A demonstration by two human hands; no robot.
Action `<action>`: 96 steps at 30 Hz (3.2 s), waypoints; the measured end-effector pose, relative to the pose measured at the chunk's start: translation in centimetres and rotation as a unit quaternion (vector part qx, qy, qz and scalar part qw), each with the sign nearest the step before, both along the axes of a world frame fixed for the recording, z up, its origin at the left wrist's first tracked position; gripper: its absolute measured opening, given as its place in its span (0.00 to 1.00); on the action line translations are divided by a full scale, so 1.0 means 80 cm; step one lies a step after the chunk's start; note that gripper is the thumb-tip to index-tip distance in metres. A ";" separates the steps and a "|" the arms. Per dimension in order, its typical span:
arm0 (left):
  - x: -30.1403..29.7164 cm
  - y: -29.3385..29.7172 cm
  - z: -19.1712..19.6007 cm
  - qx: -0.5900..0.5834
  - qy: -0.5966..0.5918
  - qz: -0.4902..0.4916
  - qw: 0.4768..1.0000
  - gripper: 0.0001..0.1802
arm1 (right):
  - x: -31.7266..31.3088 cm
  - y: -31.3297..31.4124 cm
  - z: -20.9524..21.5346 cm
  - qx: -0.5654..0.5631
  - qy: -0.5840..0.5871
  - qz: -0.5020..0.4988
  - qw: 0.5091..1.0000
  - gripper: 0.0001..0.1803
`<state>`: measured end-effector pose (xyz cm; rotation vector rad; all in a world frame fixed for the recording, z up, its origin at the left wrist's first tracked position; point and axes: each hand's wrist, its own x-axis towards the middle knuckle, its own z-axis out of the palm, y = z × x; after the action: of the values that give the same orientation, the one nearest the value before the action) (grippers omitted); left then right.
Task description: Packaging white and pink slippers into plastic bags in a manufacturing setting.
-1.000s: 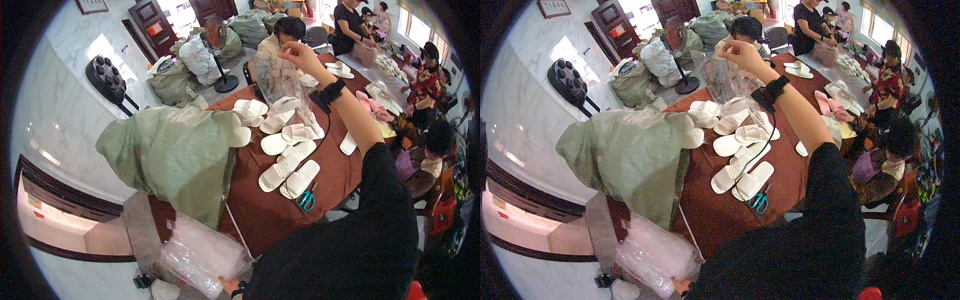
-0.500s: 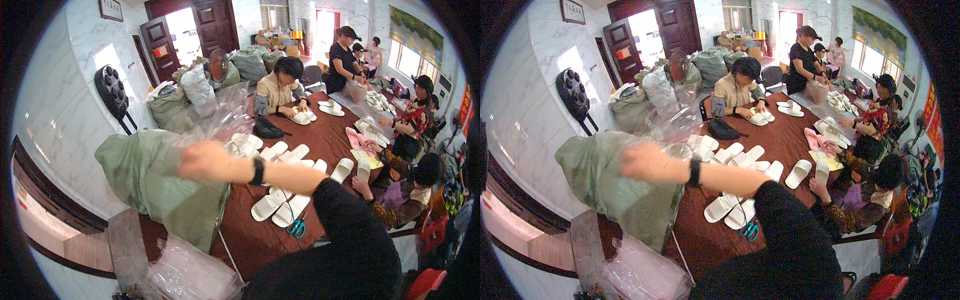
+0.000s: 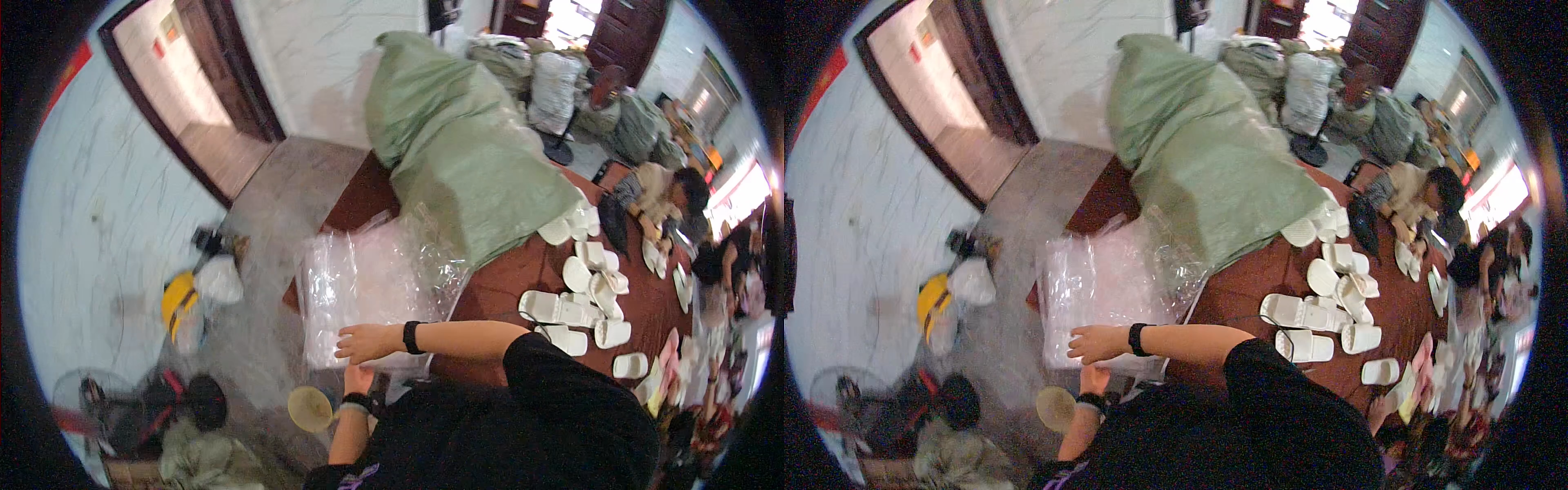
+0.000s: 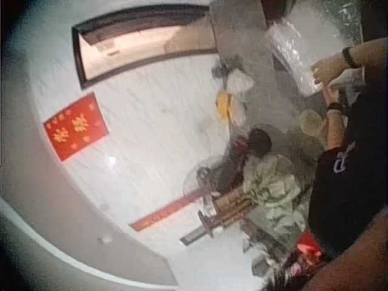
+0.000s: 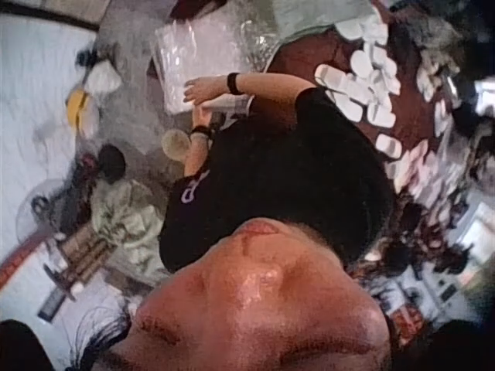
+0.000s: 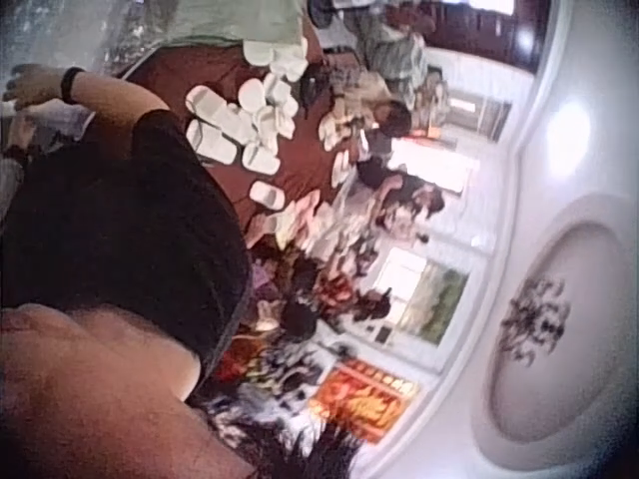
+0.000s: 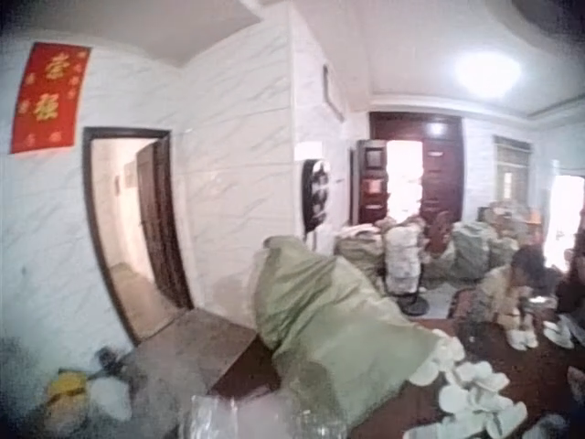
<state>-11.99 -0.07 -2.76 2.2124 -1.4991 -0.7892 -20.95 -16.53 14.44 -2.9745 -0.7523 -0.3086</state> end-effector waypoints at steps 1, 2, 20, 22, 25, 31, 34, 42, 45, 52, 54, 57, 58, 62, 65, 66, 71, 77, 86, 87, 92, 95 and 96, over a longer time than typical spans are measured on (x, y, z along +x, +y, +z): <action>0.008 0.023 -0.080 -0.162 0.349 0.157 0.910 0.21 | 0.008 0.021 -0.005 0.011 0.002 0.029 1.000 0.06; 0.009 0.035 -0.103 -0.163 0.348 0.187 0.904 0.21 | 0.014 0.037 -0.010 0.012 0.016 0.053 0.998 0.05; -0.010 -0.009 -0.002 -0.135 0.747 0.416 0.501 0.22 | 0.011 -0.122 0.251 0.002 -0.208 -0.386 0.899 0.11; -0.011 -0.005 0.002 -0.135 0.755 0.416 0.488 0.24 | 0.001 -0.096 0.298 0.045 -0.266 -0.327 0.906 0.11; -0.015 -0.012 0.034 -0.147 0.760 0.399 0.491 0.28 | 0.001 -0.055 0.283 -0.007 -0.248 -0.168 0.954 0.14; -0.010 -0.018 0.053 -0.179 0.803 0.342 0.454 0.40 | -0.010 -0.006 0.059 0.024 0.090 -0.173 0.980 0.12; -0.012 -0.017 0.050 -0.195 0.795 0.291 0.495 0.44 | -0.028 0.013 0.017 0.071 0.137 -0.237 0.959 0.12; -0.006 0.005 -0.032 -0.135 0.825 0.282 0.471 0.35 | -0.022 0.034 -0.062 0.115 0.198 -0.269 0.935 0.18; -0.006 0.010 -0.046 -0.141 0.807 0.290 0.494 0.26 | -0.028 0.026 -0.079 0.174 0.276 -0.292 0.899 0.29; 0.028 0.028 0.007 -0.252 0.569 0.563 0.544 0.28 | -0.045 -0.006 -0.102 0.284 0.233 -0.301 0.880 0.49; 0.049 0.027 0.019 -0.289 0.355 0.572 0.681 0.28 | -0.039 -0.009 -0.120 0.384 0.137 -0.325 0.853 0.50; 0.078 0.000 0.061 -0.309 -0.113 0.475 0.816 0.30 | -0.030 -0.020 -0.119 0.420 0.139 -0.377 0.814 0.49; 0.092 -0.015 0.080 -0.254 -0.153 0.299 0.907 0.28 | -0.028 -0.024 -0.122 0.443 0.127 -0.411 0.786 0.48; 0.131 -0.059 0.097 -0.203 0.036 0.046 0.977 0.21 | -0.001 -0.025 -0.133 0.489 0.066 -0.463 0.737 0.45; 0.130 -0.101 0.109 -0.252 0.345 0.134 0.894 0.19 | 0.001 -0.032 -0.140 0.503 0.074 -0.469 0.722 0.46; 0.127 -0.113 0.114 -0.260 0.485 0.179 0.816 0.19 | -0.002 -0.034 -0.144 0.503 0.071 -0.477 0.717 0.46; 0.162 -0.158 0.134 -0.165 0.259 0.100 0.946 0.29 | -0.003 -0.029 -0.140 0.478 0.121 -0.467 0.734 0.55; 0.099 -0.223 0.102 -0.149 0.124 -0.036 0.980 0.31 | -0.015 -0.044 -0.159 0.440 0.046 -0.499 0.745 0.56; 0.200 -0.188 -0.038 -0.111 0.224 0.084 0.965 0.33 | -0.057 -0.079 -0.126 0.897 0.051 -0.379 0.223 0.46; 0.185 -0.196 -0.021 -0.107 0.286 0.105 0.946 0.34 | -0.067 -0.084 -0.136 0.902 0.056 -0.366 0.222 0.45; 0.207 -0.178 0.069 -0.177 0.460 0.157 0.856 0.35 | -0.089 -0.090 -0.087 0.933 0.030 -0.277 0.227 0.39; 0.205 -0.179 0.132 -0.120 0.444 0.100 0.883 0.35 | -0.122 -0.099 -0.093 0.650 -0.012 -0.461 0.603 0.33; 0.206 -0.175 0.139 -0.107 0.448 0.185 0.868 0.39 | -0.114 -0.093 -0.083 0.653 -0.007 -0.457 0.604 0.33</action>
<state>4.52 -14.07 8.33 1.5120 -0.6363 -1.2035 -30.11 -23.93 7.80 -1.5626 0.8323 -0.5548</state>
